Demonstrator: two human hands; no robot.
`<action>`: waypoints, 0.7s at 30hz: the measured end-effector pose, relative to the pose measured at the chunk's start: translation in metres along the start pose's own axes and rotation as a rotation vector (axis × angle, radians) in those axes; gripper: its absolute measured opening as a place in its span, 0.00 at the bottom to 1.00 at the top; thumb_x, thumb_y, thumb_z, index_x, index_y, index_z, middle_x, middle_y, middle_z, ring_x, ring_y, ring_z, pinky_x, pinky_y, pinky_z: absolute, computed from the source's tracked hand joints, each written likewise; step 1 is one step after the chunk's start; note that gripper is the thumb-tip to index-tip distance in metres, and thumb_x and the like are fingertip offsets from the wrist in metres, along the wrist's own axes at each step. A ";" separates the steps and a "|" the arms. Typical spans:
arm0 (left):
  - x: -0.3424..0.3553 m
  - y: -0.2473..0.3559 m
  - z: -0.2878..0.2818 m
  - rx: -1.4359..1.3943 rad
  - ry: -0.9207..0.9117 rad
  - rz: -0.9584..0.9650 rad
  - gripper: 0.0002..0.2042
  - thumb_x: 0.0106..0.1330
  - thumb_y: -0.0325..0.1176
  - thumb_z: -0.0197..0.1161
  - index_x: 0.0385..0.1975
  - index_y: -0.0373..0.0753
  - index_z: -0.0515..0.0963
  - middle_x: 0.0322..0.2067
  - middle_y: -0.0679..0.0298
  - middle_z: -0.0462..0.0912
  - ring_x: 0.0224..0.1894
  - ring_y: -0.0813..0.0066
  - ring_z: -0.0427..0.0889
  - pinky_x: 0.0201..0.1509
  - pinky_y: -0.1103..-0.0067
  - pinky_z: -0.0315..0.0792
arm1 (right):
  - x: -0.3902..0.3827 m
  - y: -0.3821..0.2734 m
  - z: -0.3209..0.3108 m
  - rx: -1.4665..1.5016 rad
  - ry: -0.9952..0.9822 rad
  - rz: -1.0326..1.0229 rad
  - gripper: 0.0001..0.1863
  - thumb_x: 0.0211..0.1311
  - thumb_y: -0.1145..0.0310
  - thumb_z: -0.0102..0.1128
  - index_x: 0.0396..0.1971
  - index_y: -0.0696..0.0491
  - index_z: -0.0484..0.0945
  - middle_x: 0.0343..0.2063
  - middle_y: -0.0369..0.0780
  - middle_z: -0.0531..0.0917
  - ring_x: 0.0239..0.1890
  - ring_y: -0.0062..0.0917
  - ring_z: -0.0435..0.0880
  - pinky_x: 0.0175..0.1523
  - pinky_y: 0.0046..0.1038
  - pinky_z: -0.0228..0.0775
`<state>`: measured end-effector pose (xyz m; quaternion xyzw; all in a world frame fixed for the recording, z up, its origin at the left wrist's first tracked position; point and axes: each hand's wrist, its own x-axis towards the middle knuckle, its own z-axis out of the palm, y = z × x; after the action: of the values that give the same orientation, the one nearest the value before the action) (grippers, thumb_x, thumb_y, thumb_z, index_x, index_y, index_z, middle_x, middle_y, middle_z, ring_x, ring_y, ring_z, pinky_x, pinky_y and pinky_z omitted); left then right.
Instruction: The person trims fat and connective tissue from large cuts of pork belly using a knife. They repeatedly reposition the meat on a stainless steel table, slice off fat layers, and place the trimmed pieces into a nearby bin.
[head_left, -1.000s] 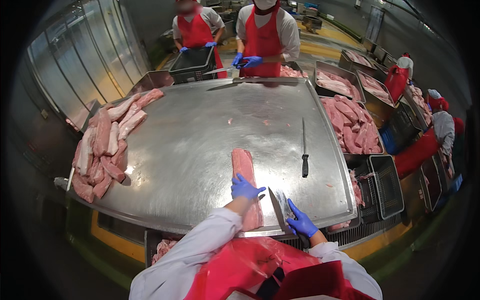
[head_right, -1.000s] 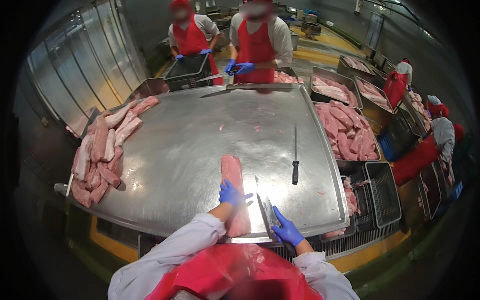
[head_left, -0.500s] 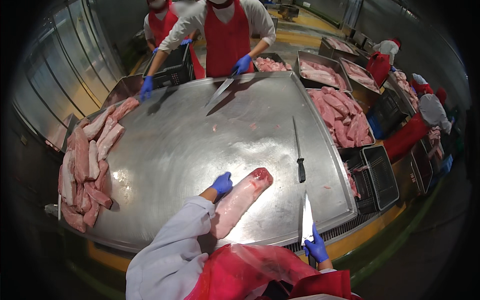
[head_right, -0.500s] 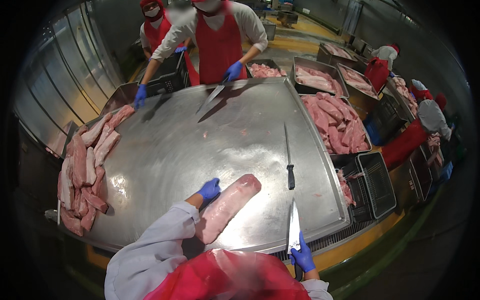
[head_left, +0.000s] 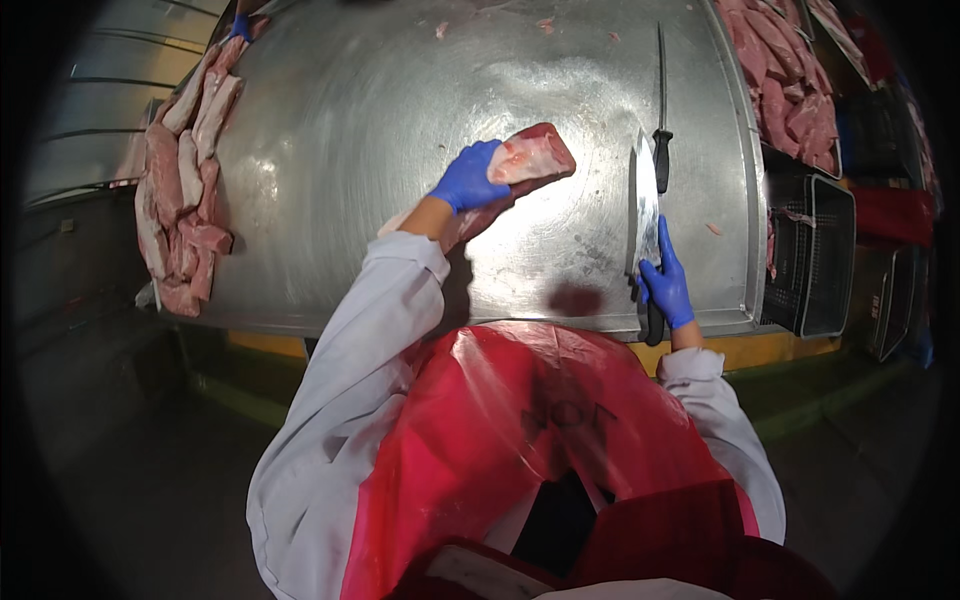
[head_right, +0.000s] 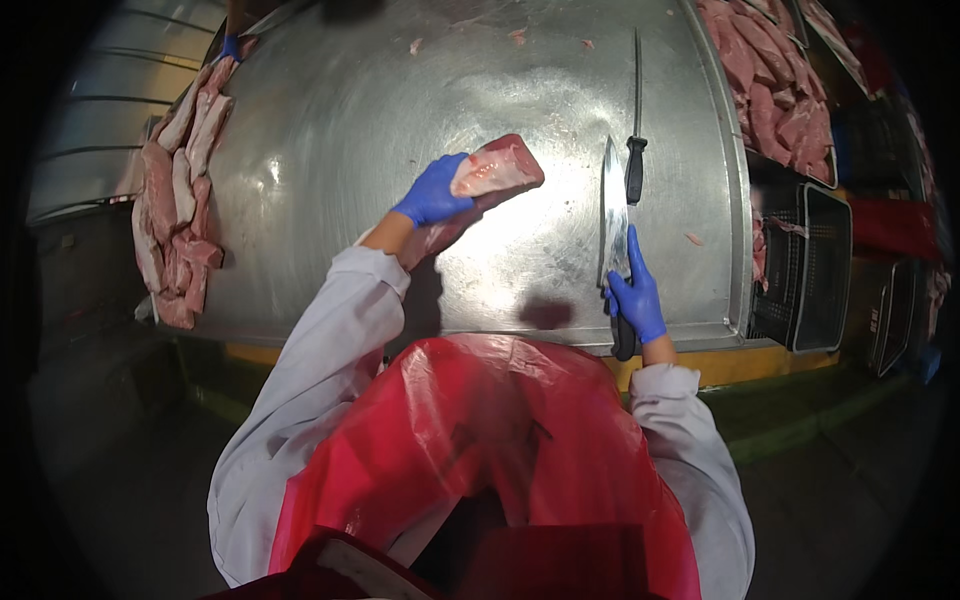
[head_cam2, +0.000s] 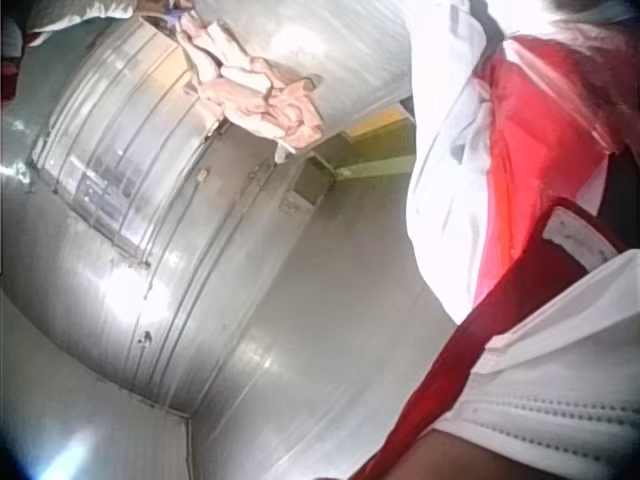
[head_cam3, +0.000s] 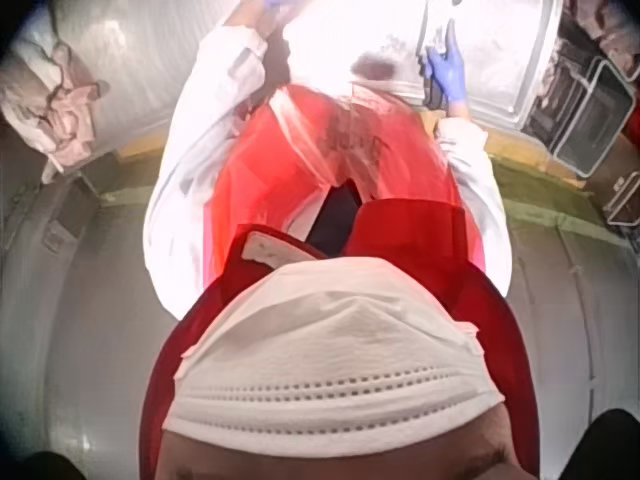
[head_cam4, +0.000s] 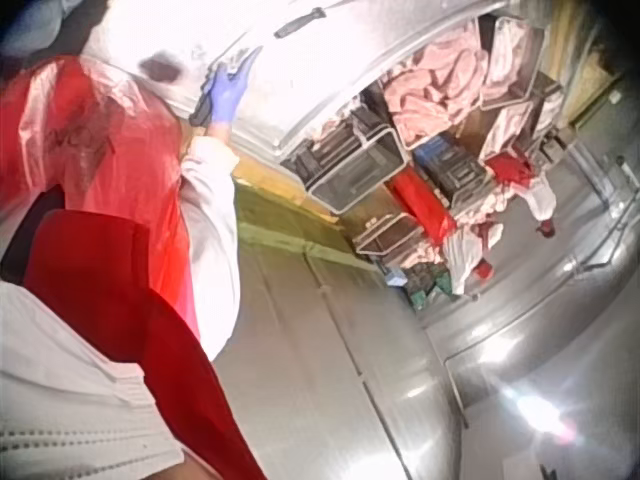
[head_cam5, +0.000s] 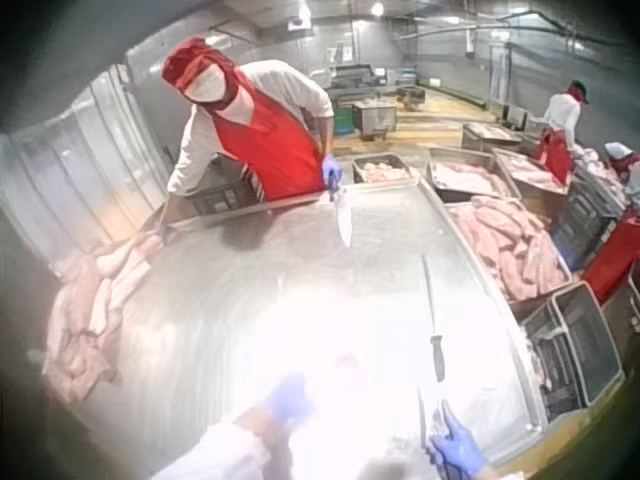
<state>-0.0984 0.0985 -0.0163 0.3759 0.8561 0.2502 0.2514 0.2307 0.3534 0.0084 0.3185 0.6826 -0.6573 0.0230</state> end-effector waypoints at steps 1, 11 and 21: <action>0.006 -0.024 0.004 0.008 0.002 0.021 0.43 0.48 0.48 0.72 0.65 0.37 0.66 0.58 0.45 0.73 0.61 0.46 0.72 0.66 0.63 0.66 | 0.011 -0.005 -0.003 0.001 -0.041 0.033 0.44 0.65 0.83 0.51 0.78 0.40 0.47 0.45 0.38 0.81 0.26 0.13 0.76 0.31 0.18 0.72; 0.007 0.075 0.056 0.635 0.392 0.150 0.31 0.50 0.42 0.72 0.54 0.38 0.71 0.52 0.50 0.72 0.55 0.51 0.72 0.59 0.59 0.66 | 0.064 -0.002 -0.029 -0.007 -0.147 -0.057 0.44 0.67 0.76 0.53 0.77 0.30 0.46 0.27 0.37 0.82 0.21 0.16 0.77 0.24 0.22 0.73; 0.062 0.072 0.081 0.786 0.391 0.134 0.08 0.59 0.34 0.60 0.35 0.39 0.79 0.37 0.54 0.79 0.44 0.56 0.77 0.50 0.60 0.68 | 0.081 0.003 -0.037 0.036 -0.218 -0.030 0.43 0.68 0.75 0.53 0.77 0.32 0.46 0.24 0.35 0.80 0.21 0.14 0.75 0.26 0.21 0.73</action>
<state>-0.0476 0.2079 -0.0476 0.4430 0.8915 -0.0121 -0.0941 0.1823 0.4192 -0.0257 0.2352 0.6687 -0.7006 0.0816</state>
